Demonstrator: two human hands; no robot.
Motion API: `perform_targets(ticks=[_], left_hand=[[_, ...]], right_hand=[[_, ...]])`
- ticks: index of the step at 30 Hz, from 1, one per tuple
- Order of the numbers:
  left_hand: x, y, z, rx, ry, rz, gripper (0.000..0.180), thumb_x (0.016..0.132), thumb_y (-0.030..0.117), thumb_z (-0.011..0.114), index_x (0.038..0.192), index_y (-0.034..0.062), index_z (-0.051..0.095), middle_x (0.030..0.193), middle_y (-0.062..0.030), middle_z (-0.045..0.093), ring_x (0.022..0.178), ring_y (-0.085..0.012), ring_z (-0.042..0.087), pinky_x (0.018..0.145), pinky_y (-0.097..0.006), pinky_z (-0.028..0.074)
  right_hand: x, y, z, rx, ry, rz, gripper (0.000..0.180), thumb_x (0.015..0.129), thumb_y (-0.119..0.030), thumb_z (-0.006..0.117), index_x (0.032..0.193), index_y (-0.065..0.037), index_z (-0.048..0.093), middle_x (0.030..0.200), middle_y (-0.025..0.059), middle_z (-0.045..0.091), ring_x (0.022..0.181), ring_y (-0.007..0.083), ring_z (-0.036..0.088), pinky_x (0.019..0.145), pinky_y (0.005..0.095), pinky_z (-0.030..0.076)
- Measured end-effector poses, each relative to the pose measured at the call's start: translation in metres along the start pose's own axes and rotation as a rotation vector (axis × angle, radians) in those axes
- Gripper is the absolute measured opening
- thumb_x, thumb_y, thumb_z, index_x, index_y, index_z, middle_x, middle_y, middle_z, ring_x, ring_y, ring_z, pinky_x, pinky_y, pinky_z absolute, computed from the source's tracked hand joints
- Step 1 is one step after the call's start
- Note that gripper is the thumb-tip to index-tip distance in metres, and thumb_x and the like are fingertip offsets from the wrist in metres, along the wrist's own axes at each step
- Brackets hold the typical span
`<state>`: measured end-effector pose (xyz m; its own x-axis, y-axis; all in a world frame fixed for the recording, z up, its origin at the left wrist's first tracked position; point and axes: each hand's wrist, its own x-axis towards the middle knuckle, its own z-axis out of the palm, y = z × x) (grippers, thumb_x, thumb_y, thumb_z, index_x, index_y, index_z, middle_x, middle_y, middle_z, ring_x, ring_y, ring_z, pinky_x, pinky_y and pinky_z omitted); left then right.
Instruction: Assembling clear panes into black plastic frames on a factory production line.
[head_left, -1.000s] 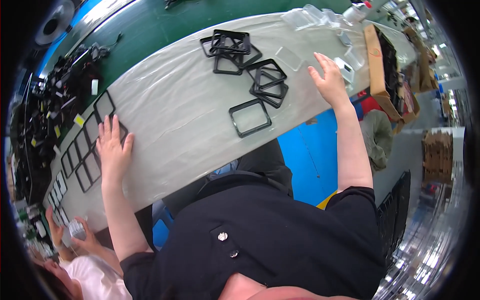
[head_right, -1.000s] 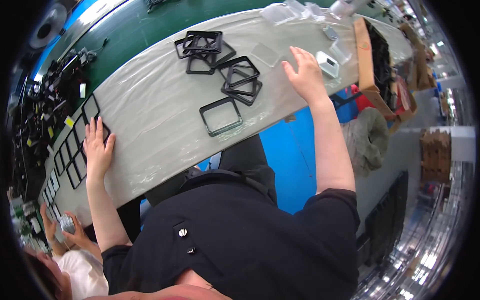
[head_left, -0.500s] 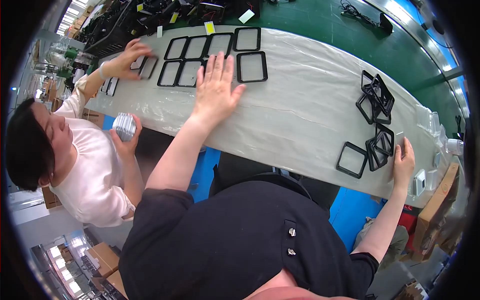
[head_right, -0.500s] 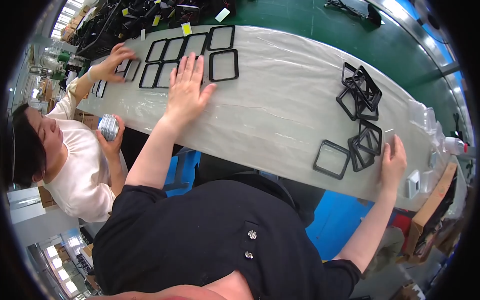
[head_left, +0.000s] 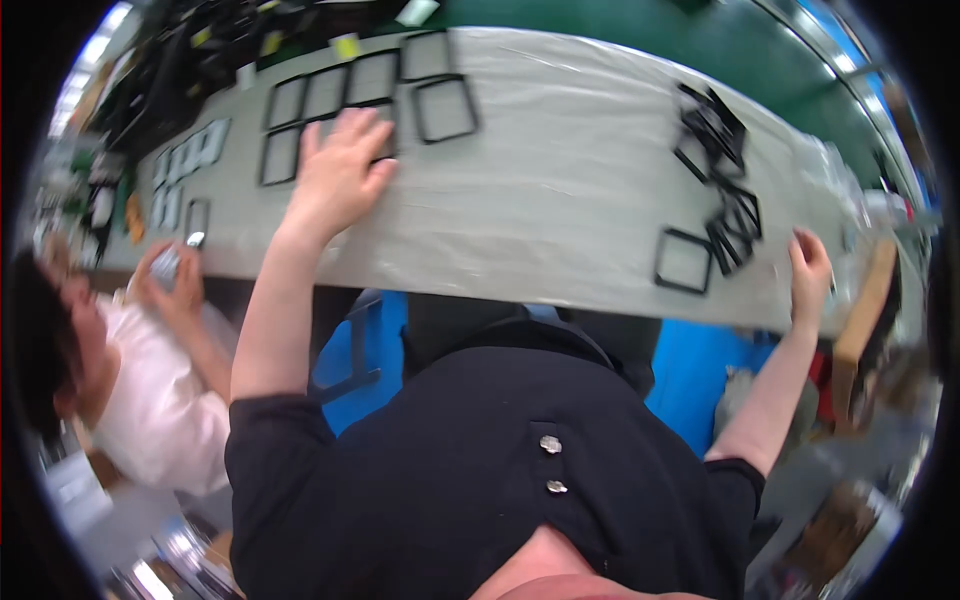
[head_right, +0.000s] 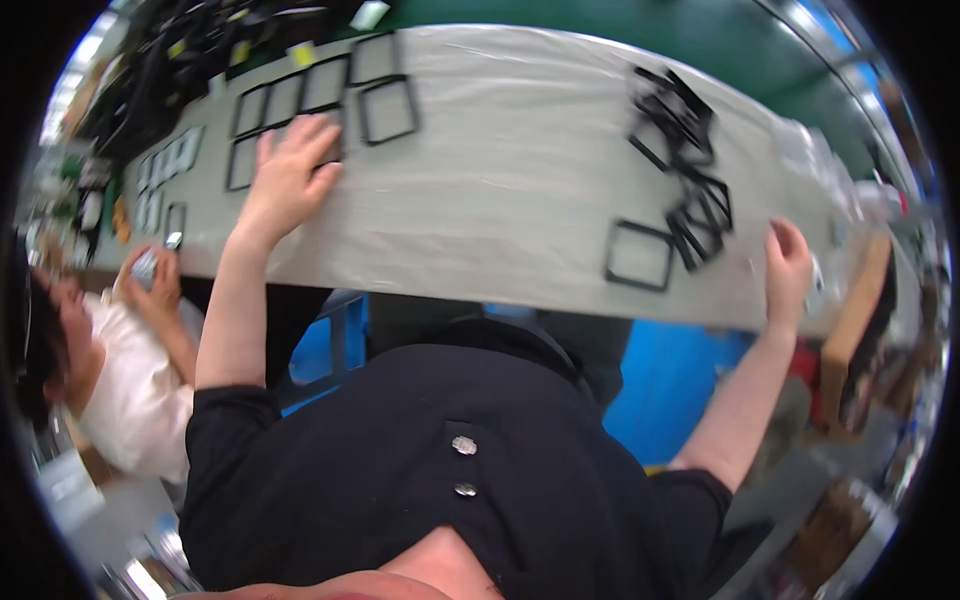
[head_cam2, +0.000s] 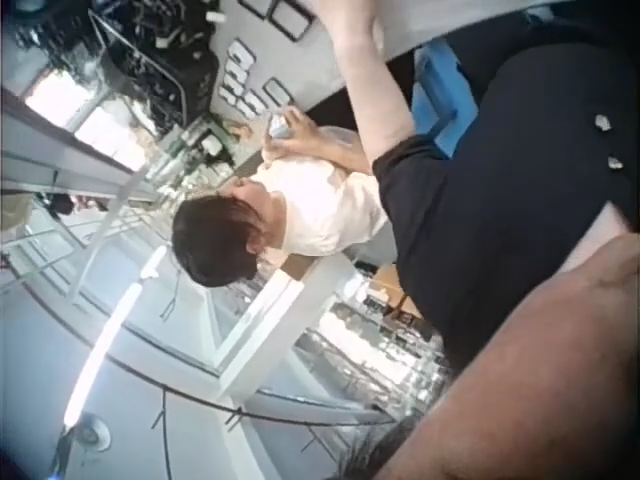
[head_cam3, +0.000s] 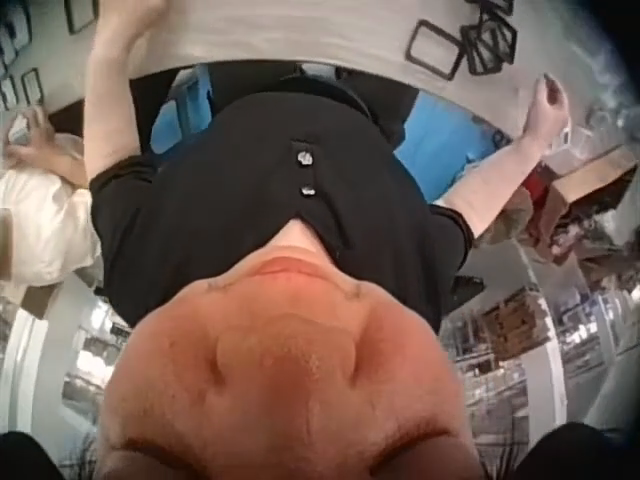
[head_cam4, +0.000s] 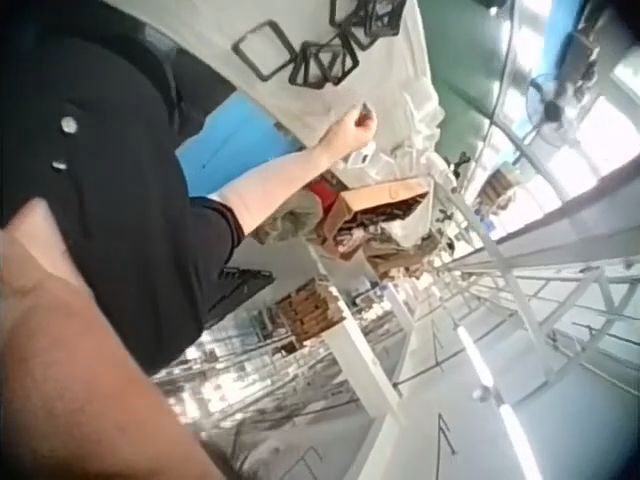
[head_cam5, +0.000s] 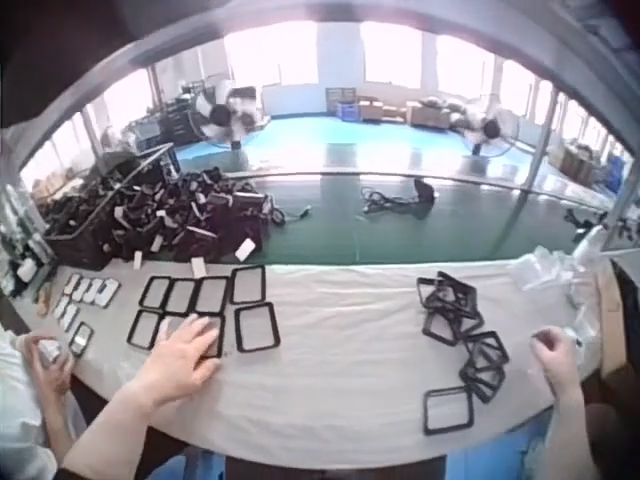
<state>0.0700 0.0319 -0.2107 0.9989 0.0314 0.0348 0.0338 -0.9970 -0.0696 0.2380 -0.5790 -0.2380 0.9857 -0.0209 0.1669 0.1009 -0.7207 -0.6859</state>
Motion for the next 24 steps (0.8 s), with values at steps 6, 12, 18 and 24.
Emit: perform_targets(ticks=[6, 12, 18, 24], left_hand=[[0.015, 0.154, -0.015, -0.514, 0.195, 0.554, 0.058, 0.080, 0.022, 0.072, 0.134, 0.0142, 0.053, 0.146, -0.0117, 0.043, 0.137, -0.0304, 0.038, 0.111, -0.051, 0.030], [0.027, 0.230, 0.008, -0.537, 0.125, 0.744, 0.049, 0.084, 0.019, 0.067, 0.131, 0.0138, 0.055, 0.141, -0.0104, 0.047, 0.134, -0.0271, 0.042, 0.112, -0.045, 0.032], [-0.004, 0.194, -0.013, -0.533, 0.000, 0.452, 0.071, 0.072, 0.015, 0.077, 0.136, 0.0051, 0.048, 0.115, -0.0124, 0.056, 0.116, -0.0290, 0.052, 0.101, -0.039, 0.043], [0.020, 0.176, -0.005, -0.641, 0.081, 0.373, 0.103, 0.068, 0.024, 0.082, 0.151, 0.0083, 0.024, 0.137, -0.0162, 0.048, 0.132, -0.0334, 0.041, 0.111, -0.042, 0.033]], right_hand=[[-0.063, -0.114, 0.008, 0.033, 0.164, -0.057, 0.010, 0.088, -0.010, 0.069, 0.097, -0.005, 0.071, 0.090, -0.0008, 0.067, 0.082, 0.0070, 0.057, 0.067, 0.0231, 0.041], [-0.109, -0.162, 0.031, 0.055, 0.160, -0.256, 0.015, 0.080, 0.002, 0.071, 0.093, -0.006, 0.072, 0.094, 0.0049, 0.067, 0.086, 0.0159, 0.061, 0.072, 0.0268, 0.045], [-0.125, -0.164, 0.062, 0.140, 0.023, -0.354, 0.020, 0.076, 0.006, 0.070, 0.091, -0.006, 0.073, 0.092, 0.0065, 0.066, 0.085, 0.0204, 0.063, 0.072, 0.0300, 0.052], [-0.113, -0.178, 0.119, 0.183, -0.134, -0.680, 0.029, 0.069, 0.008, 0.067, 0.094, -0.006, 0.072, 0.101, 0.0090, 0.066, 0.093, 0.0277, 0.064, 0.077, 0.0356, 0.054]])
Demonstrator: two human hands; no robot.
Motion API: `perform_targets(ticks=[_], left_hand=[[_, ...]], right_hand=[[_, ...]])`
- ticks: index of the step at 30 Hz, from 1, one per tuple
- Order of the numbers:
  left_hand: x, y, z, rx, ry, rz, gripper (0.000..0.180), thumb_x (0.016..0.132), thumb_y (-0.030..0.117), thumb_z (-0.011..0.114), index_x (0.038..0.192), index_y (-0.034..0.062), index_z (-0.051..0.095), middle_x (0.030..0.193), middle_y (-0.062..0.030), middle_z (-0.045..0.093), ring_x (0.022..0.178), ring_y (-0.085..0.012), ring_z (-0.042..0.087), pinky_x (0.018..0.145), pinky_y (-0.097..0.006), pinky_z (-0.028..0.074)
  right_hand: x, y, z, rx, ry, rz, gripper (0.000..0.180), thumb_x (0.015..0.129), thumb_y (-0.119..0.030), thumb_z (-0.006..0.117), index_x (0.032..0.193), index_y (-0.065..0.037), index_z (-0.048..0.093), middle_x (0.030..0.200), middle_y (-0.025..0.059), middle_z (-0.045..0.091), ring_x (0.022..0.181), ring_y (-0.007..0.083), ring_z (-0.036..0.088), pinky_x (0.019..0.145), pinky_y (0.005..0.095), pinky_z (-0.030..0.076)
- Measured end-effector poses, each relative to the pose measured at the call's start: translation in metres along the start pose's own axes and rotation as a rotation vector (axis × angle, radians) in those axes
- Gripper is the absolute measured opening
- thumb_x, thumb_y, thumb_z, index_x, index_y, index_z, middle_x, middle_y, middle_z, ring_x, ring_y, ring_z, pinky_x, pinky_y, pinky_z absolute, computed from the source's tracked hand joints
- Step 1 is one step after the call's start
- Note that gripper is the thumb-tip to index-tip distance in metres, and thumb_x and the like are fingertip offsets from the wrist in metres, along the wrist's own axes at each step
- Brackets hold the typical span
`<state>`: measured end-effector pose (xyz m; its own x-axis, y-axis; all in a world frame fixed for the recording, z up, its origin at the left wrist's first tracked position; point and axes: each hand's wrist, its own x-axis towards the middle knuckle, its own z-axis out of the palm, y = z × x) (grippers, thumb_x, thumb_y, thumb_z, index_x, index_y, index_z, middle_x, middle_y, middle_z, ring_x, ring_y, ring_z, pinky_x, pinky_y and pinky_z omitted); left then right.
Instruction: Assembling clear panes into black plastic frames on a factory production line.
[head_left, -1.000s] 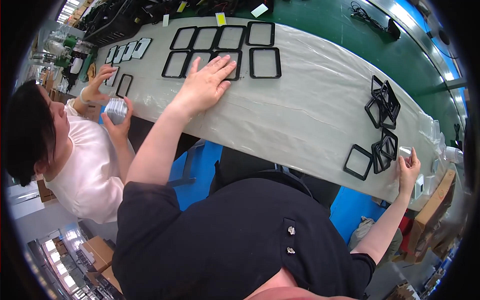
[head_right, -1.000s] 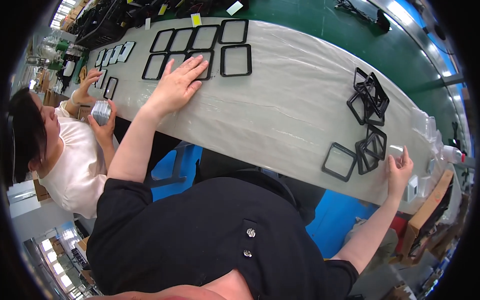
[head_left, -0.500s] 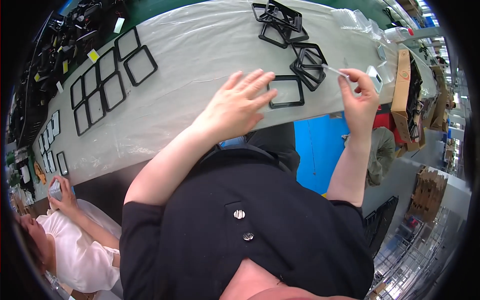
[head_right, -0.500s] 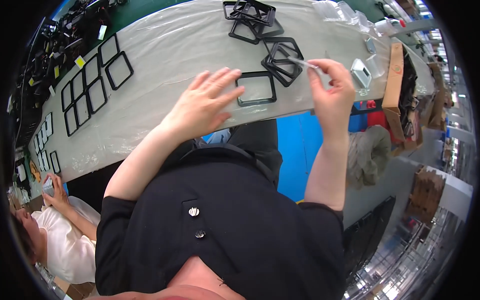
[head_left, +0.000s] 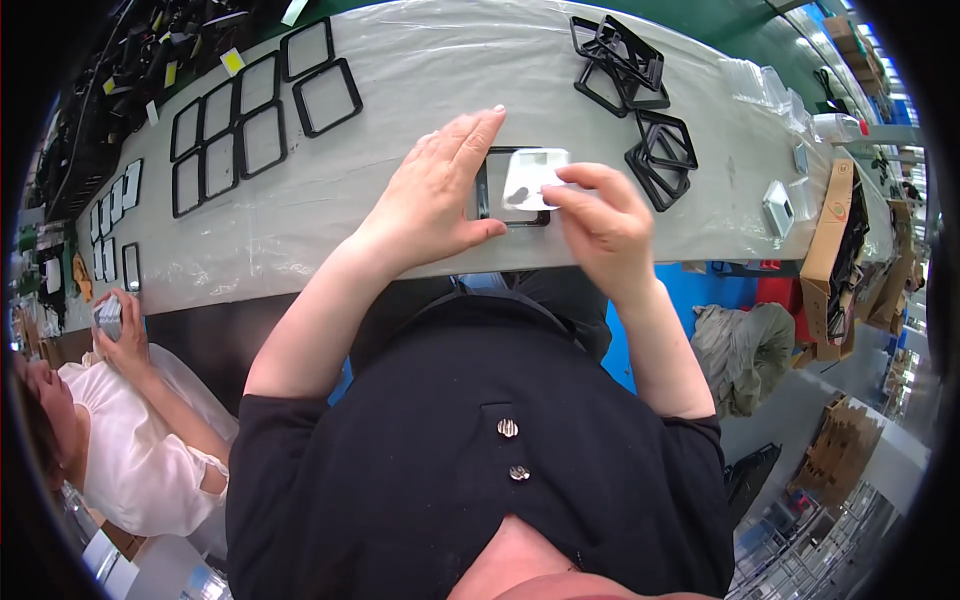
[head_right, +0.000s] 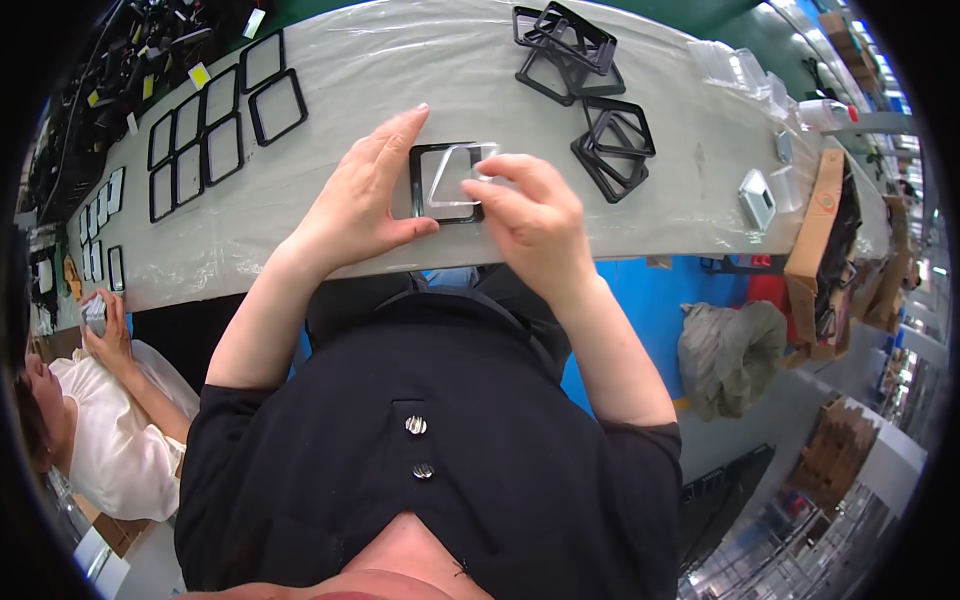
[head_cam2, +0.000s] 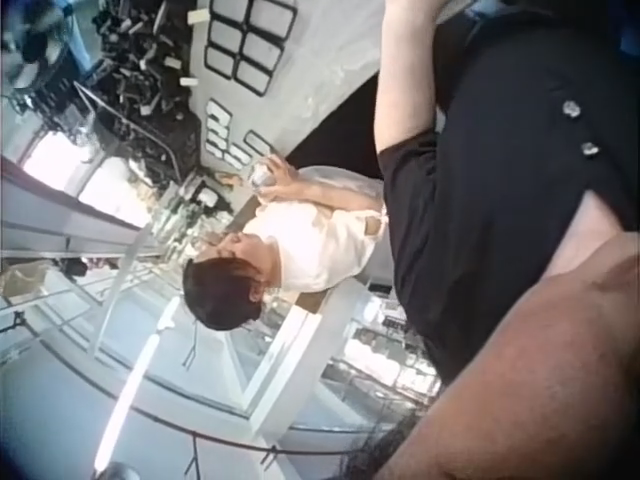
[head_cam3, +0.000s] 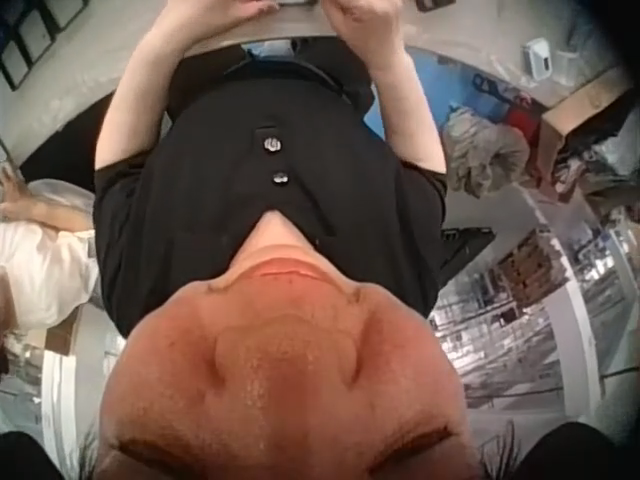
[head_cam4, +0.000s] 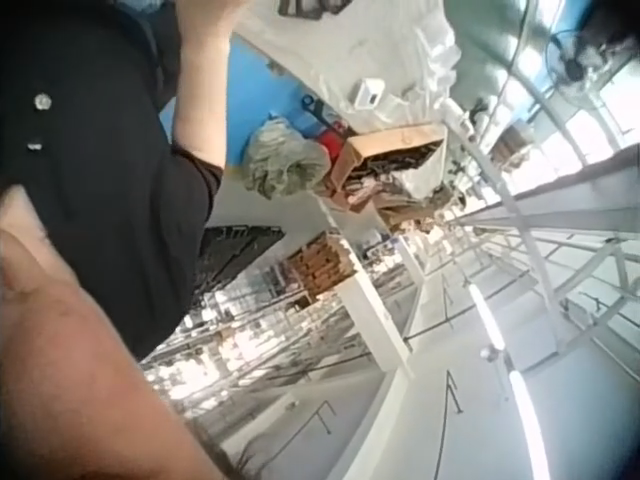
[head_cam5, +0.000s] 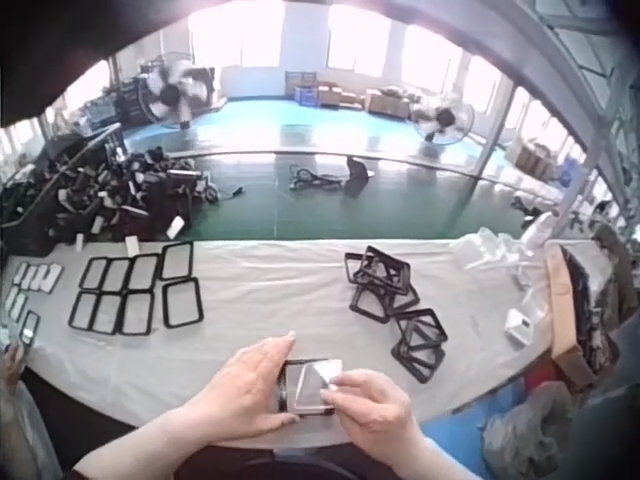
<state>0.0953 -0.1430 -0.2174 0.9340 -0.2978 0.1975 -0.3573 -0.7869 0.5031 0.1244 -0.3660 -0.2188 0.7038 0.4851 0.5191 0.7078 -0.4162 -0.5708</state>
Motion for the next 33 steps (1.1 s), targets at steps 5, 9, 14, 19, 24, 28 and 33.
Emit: perform_targets(ticks=[5, 9, 14, 19, 24, 28, 33], left_hand=[[-0.007, -0.006, 0.002, -0.038, -0.050, 0.046, 0.103, 0.067, 0.024, 0.083, 0.151, 0.0075, 0.024, 0.141, -0.0153, 0.046, 0.135, -0.0325, 0.040, 0.114, -0.043, 0.031], [-0.013, -0.009, 0.006, -0.204, 0.015, 0.016, 0.101, 0.068, 0.019, 0.082, 0.150, 0.0071, 0.024, 0.141, -0.0178, 0.045, 0.132, -0.0319, 0.043, 0.108, -0.042, 0.038], [-0.021, 0.010, -0.021, -0.385, 0.160, 0.126, 0.109, 0.059, 0.005, 0.084, 0.149, 0.0043, 0.024, 0.139, -0.0170, 0.047, 0.122, -0.0327, 0.052, 0.100, -0.041, 0.046], [-0.025, 0.017, -0.040, -0.441, 0.174, 0.126, 0.116, 0.056, 0.003, 0.085, 0.151, 0.0025, 0.019, 0.131, -0.0199, 0.052, 0.119, -0.0304, 0.055, 0.100, -0.042, 0.044], [-0.029, 0.018, -0.040, -0.431, 0.197, 0.142, 0.118, 0.056, 0.003, 0.086, 0.152, 0.0024, 0.016, 0.129, -0.0209, 0.052, 0.119, -0.0311, 0.054, 0.100, -0.043, 0.043], [-0.032, 0.019, -0.041, -0.430, 0.191, 0.141, 0.119, 0.056, 0.003, 0.086, 0.152, 0.0026, 0.015, 0.129, -0.0209, 0.052, 0.119, -0.0309, 0.054, 0.101, -0.043, 0.042], [-0.034, 0.021, -0.047, -0.424, 0.178, 0.118, 0.121, 0.055, 0.003, 0.086, 0.152, 0.0026, 0.013, 0.129, -0.0232, 0.051, 0.119, -0.0320, 0.054, 0.102, -0.044, 0.042]], right_hand=[[-0.001, -0.007, 0.009, 0.052, -0.226, 0.057, 0.029, 0.070, 0.006, 0.065, 0.097, -0.004, 0.070, 0.113, 0.0113, 0.063, 0.103, 0.0291, 0.062, 0.083, 0.0364, 0.054], [0.005, -0.009, 0.013, 0.181, -0.027, 0.373, 0.036, 0.076, -0.005, 0.070, 0.112, -0.007, 0.066, 0.119, 0.0132, 0.060, 0.103, 0.0256, 0.061, 0.080, 0.0335, 0.052], [0.029, -0.024, 0.014, 0.801, -0.142, 0.821, 0.065, 0.087, -0.016, 0.072, 0.139, 0.001, 0.036, 0.105, 0.0075, 0.059, 0.089, 0.0093, 0.058, 0.076, 0.0252, 0.048], [0.044, -0.045, 0.003, 1.079, -0.206, 0.863, 0.064, 0.083, -0.001, 0.070, 0.139, 0.000, 0.039, 0.086, 0.0017, 0.060, 0.078, 0.0073, 0.057, 0.073, 0.0209, 0.046], [0.044, -0.049, 0.005, 1.068, -0.202, 0.860, 0.066, 0.082, 0.001, 0.071, 0.139, 0.000, 0.038, 0.084, 0.0016, 0.060, 0.076, 0.0063, 0.056, 0.070, 0.0185, 0.045], [0.045, -0.053, 0.003, 1.051, -0.211, 0.827, 0.066, 0.082, 0.002, 0.071, 0.139, 0.000, 0.037, 0.081, 0.0013, 0.060, 0.073, 0.0054, 0.056, 0.066, 0.0171, 0.044], [0.047, -0.057, 0.002, 1.066, -0.190, 0.834, 0.066, 0.082, 0.002, 0.071, 0.139, 0.000, 0.038, 0.081, 0.0014, 0.060, 0.073, 0.0055, 0.056, 0.065, 0.0172, 0.043]])
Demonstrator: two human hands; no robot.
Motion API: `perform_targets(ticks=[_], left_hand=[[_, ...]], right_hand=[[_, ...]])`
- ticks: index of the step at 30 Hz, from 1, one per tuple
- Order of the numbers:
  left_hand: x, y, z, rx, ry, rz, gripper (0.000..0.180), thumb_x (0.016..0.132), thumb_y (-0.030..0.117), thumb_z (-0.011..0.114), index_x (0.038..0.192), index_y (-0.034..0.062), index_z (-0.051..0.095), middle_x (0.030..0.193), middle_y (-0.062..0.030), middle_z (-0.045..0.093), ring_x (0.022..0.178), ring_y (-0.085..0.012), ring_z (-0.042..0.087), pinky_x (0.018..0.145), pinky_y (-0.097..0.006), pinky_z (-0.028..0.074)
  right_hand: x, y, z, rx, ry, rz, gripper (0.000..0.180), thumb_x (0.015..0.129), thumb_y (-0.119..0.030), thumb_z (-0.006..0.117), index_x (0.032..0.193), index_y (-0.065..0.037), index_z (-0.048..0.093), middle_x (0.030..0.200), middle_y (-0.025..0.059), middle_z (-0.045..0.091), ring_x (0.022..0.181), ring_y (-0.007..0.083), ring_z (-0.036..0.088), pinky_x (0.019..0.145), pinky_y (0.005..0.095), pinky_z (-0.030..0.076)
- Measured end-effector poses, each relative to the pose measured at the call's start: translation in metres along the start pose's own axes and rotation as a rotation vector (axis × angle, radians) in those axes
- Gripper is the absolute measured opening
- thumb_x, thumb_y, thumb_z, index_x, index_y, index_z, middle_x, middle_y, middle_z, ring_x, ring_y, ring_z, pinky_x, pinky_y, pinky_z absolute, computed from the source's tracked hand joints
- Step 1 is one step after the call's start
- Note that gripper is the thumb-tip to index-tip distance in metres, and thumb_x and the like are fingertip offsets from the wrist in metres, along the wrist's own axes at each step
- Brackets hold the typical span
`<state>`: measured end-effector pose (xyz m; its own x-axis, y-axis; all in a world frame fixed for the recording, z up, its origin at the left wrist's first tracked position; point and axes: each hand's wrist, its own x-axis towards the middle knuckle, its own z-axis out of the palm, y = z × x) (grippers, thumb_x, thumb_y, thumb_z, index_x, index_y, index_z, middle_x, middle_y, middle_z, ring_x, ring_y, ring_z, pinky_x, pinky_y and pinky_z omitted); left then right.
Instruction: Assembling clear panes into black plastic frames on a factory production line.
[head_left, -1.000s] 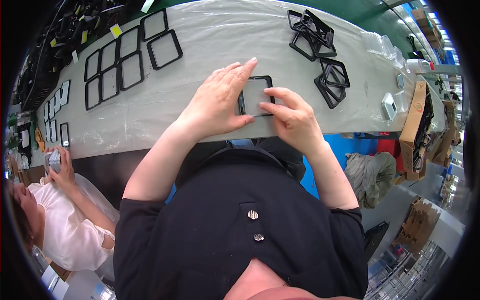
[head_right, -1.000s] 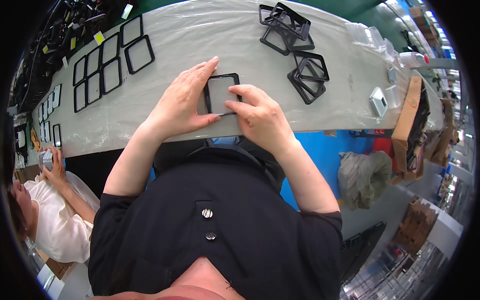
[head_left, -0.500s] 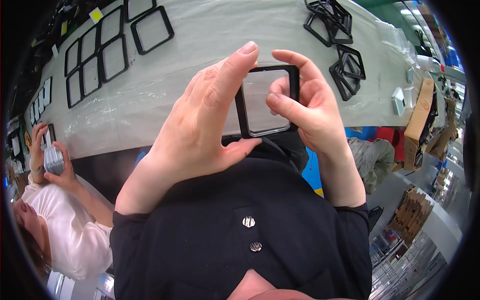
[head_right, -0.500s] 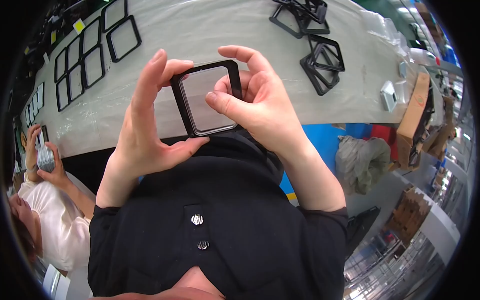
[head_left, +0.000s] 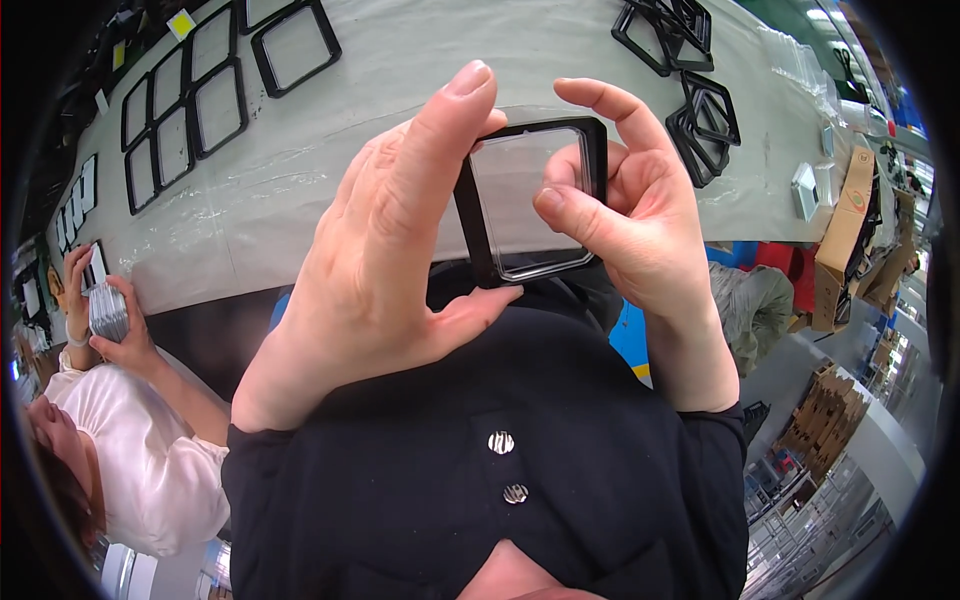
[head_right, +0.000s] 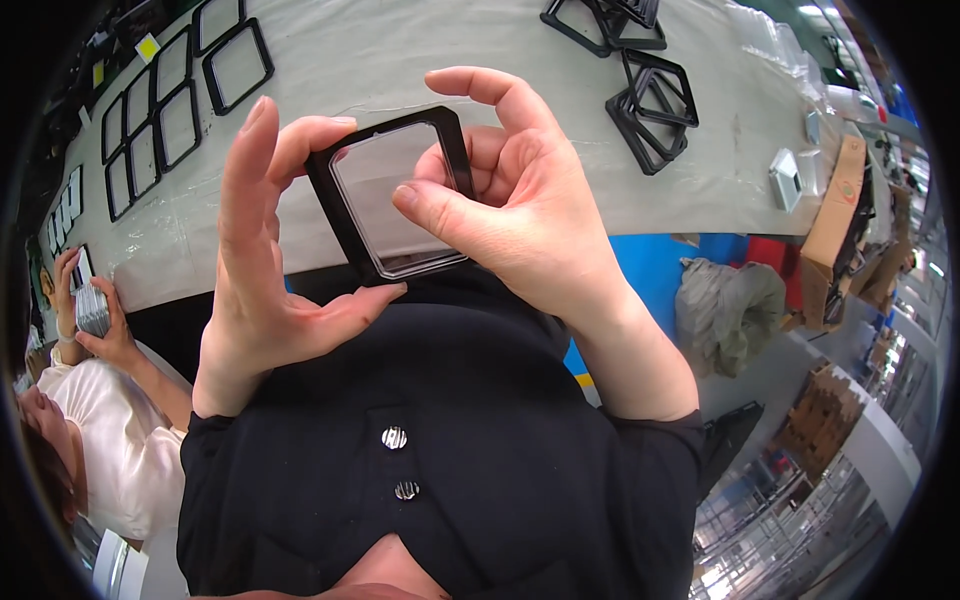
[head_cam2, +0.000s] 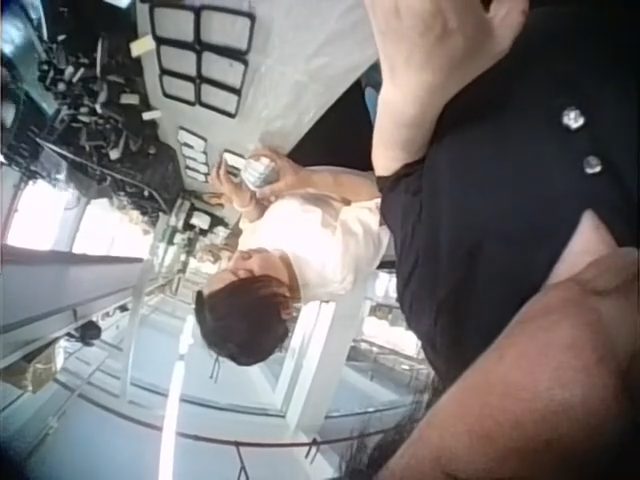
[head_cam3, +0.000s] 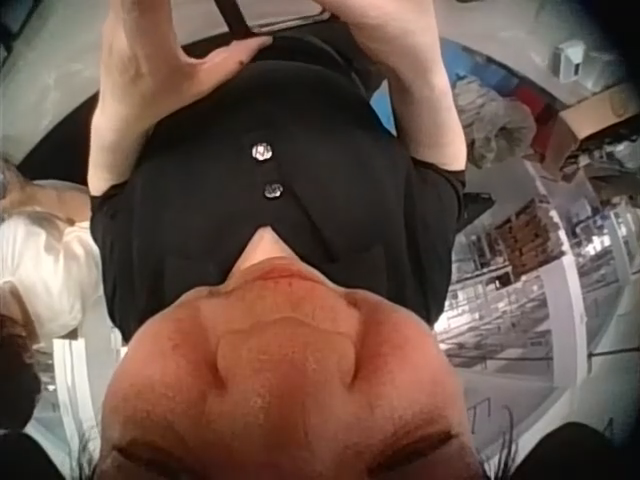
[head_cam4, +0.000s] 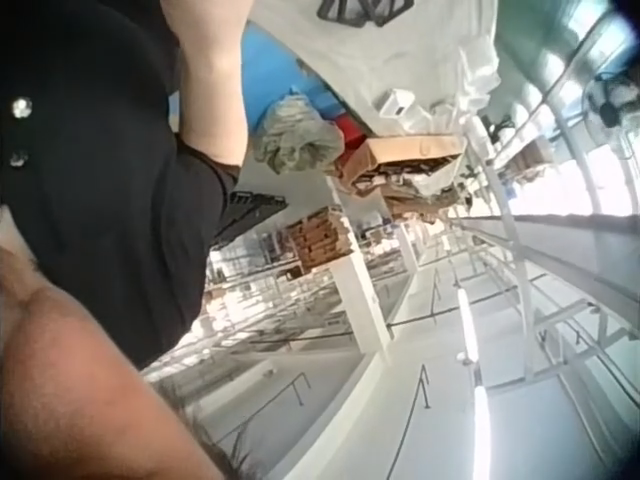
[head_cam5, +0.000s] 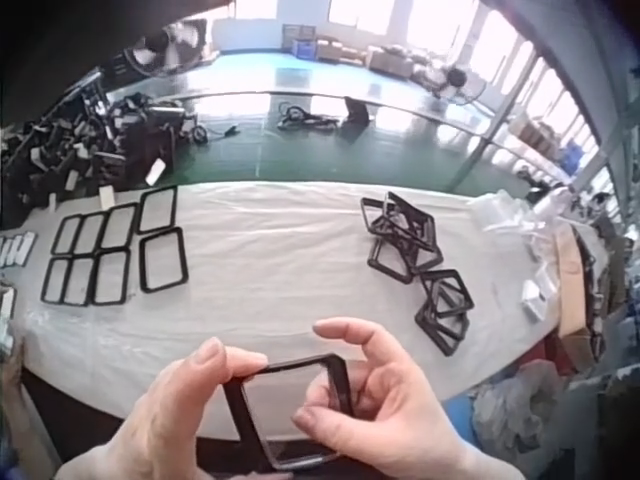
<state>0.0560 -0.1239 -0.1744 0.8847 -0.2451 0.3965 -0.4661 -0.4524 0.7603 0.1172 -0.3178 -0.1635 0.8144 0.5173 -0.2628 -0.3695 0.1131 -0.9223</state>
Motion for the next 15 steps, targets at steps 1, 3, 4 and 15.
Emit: perform_targets(ticks=[1, 3, 4, 15], left_hand=[[-0.0006, 0.0008, -0.0002, 0.007, 0.005, 0.017, 0.122, 0.055, 0.003, 0.086, 0.152, 0.0024, 0.013, 0.129, -0.0242, 0.051, 0.119, -0.0325, 0.054, 0.102, -0.044, 0.042], [-0.0016, 0.0030, -0.0010, 0.012, -0.001, 0.010, 0.122, 0.055, 0.004, 0.086, 0.152, 0.0018, 0.013, 0.129, -0.0248, 0.051, 0.120, -0.0331, 0.053, 0.102, -0.044, 0.041], [-0.0016, 0.0035, -0.0010, 0.015, -0.006, 0.003, 0.122, 0.055, 0.004, 0.086, 0.152, 0.0013, 0.012, 0.129, -0.0254, 0.051, 0.120, -0.0336, 0.053, 0.102, -0.045, 0.041], [-0.0046, -0.0005, 0.0004, 0.010, -0.007, 0.017, 0.121, 0.055, 0.005, 0.087, 0.152, 0.0001, 0.013, 0.129, -0.0248, 0.051, 0.120, -0.0327, 0.054, 0.103, -0.044, 0.042]], right_hand=[[-0.0005, -0.0001, -0.0007, -0.001, -0.004, 0.011, 0.066, 0.082, 0.002, 0.071, 0.139, 0.000, 0.038, 0.081, 0.0015, 0.060, 0.073, 0.0056, 0.056, 0.065, 0.0173, 0.043], [-0.0015, 0.0007, -0.0002, 0.000, -0.008, 0.021, 0.066, 0.082, 0.002, 0.071, 0.139, 0.000, 0.038, 0.081, 0.0016, 0.060, 0.073, 0.0056, 0.056, 0.066, 0.0174, 0.043], [-0.0018, 0.0014, 0.0001, 0.000, -0.002, 0.019, 0.066, 0.082, 0.002, 0.071, 0.139, 0.000, 0.038, 0.081, 0.0017, 0.060, 0.073, 0.0056, 0.056, 0.066, 0.0174, 0.043], [0.0012, 0.0022, -0.0007, -0.018, -0.017, 0.041, 0.065, 0.081, 0.001, 0.073, 0.137, 0.001, 0.039, 0.079, 0.0016, 0.061, 0.071, 0.0049, 0.056, 0.064, 0.0169, 0.043]])
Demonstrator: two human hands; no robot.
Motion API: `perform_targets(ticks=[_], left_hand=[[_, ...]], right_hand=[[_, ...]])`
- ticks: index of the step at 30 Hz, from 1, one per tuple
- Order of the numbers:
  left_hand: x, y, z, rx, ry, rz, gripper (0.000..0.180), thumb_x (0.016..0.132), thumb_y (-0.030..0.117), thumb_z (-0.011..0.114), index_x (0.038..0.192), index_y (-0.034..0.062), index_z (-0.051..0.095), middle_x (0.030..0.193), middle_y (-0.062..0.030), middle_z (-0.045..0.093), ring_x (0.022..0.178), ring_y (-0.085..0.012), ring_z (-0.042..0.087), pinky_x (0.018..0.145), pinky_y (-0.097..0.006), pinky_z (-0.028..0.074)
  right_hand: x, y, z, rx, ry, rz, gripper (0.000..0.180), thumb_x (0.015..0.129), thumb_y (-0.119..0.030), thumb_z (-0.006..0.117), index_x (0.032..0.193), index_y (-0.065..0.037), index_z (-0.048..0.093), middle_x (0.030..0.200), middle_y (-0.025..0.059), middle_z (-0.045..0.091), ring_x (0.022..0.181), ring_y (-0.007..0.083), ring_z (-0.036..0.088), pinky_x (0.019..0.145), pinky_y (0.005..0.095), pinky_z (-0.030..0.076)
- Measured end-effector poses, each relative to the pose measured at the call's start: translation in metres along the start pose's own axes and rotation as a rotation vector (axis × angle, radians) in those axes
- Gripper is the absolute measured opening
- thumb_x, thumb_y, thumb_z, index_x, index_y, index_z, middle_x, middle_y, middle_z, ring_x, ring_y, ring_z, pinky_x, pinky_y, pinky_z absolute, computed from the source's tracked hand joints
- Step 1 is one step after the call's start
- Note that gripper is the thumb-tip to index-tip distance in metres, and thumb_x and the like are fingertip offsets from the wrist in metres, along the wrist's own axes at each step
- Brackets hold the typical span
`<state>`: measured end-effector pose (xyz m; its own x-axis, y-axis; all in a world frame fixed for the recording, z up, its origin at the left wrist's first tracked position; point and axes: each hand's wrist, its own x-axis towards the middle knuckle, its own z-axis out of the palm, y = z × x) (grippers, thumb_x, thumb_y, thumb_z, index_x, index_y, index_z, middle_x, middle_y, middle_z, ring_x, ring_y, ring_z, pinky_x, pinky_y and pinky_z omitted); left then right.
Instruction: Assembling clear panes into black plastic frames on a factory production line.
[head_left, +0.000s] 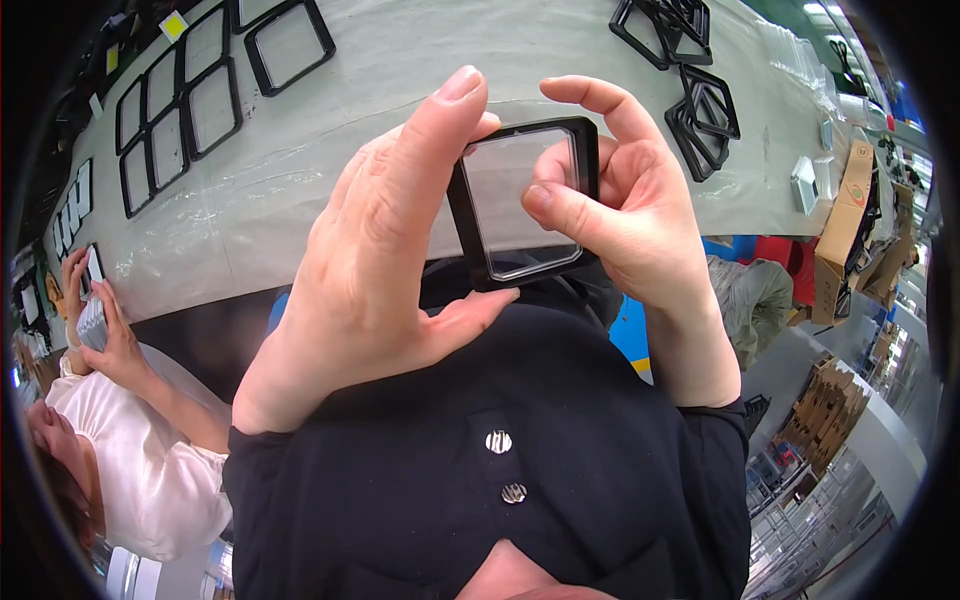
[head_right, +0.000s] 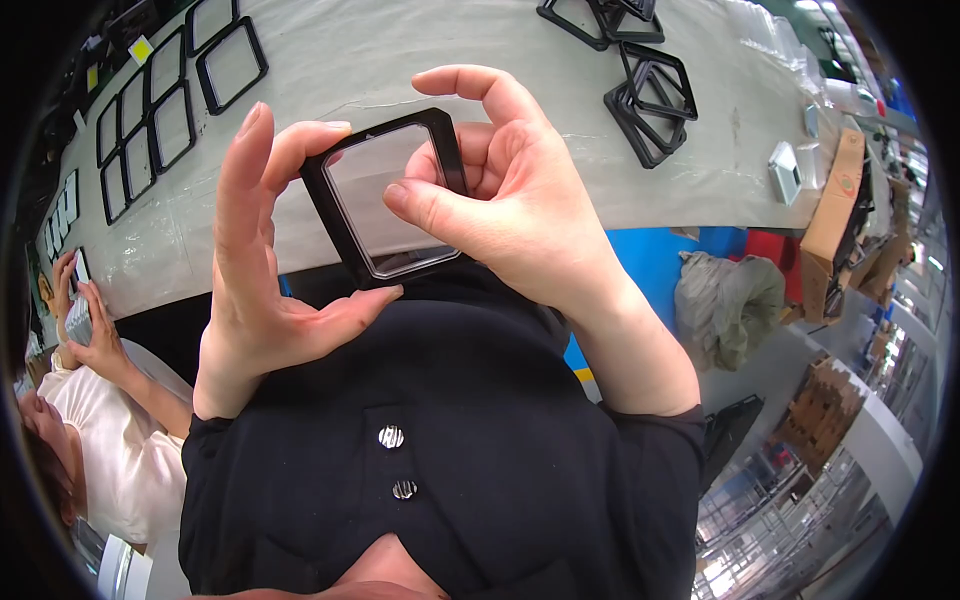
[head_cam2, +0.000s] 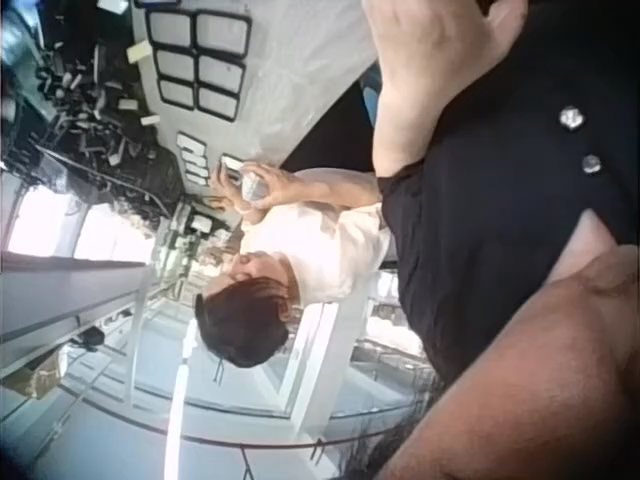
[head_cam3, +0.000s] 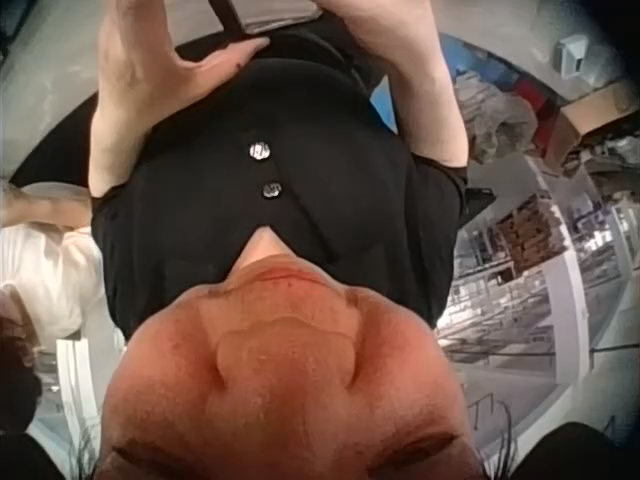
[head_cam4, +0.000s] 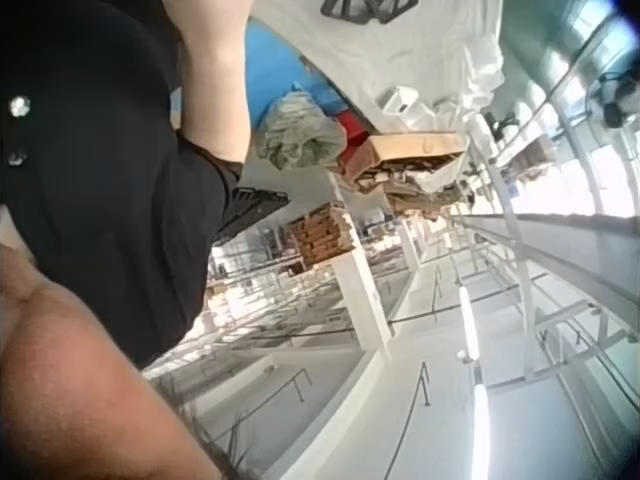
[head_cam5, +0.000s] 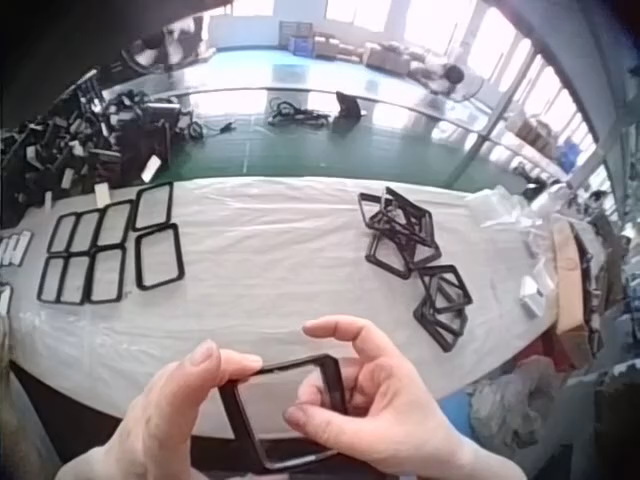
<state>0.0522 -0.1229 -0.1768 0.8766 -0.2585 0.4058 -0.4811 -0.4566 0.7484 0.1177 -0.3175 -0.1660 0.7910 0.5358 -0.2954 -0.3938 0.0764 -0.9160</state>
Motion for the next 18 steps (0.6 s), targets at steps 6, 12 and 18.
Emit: perform_targets(ticks=[6, 12, 18], left_hand=[[-0.002, -0.015, 0.009, 0.010, 0.038, -0.090, 0.117, 0.056, 0.005, 0.087, 0.150, -0.0013, 0.018, 0.127, -0.0217, 0.054, 0.118, -0.0310, 0.055, 0.102, -0.042, 0.043], [-0.008, -0.050, 0.023, 0.173, 0.026, -0.182, 0.117, 0.054, 0.011, 0.089, 0.150, 0.0045, 0.023, 0.128, -0.0140, 0.058, 0.117, -0.0318, 0.056, 0.100, -0.040, 0.045], [-0.006, -0.064, 0.024, 0.218, -0.004, -0.161, 0.114, 0.055, 0.012, 0.088, 0.150, 0.0054, 0.025, 0.127, -0.0083, 0.061, 0.120, -0.0303, 0.052, 0.100, -0.040, 0.045]], right_hand=[[0.016, 0.021, -0.006, -0.108, 0.051, -0.021, 0.072, 0.081, -0.008, 0.076, 0.138, 0.000, 0.032, 0.089, 0.0055, 0.063, 0.074, 0.0064, 0.058, 0.066, 0.0210, 0.047], [0.023, 0.049, -0.012, -1.275, 0.257, -0.769, 0.072, 0.073, -0.023, 0.078, 0.137, -0.009, 0.048, 0.127, 0.0101, 0.055, 0.120, 0.0290, 0.048, 0.095, 0.0385, 0.040], [0.006, 0.059, -0.003, -1.717, 0.053, -0.570, 0.051, 0.085, -0.042, 0.063, 0.124, -0.011, 0.063, 0.136, 0.0034, 0.055, 0.134, 0.0291, 0.041, 0.108, 0.0533, 0.020]])
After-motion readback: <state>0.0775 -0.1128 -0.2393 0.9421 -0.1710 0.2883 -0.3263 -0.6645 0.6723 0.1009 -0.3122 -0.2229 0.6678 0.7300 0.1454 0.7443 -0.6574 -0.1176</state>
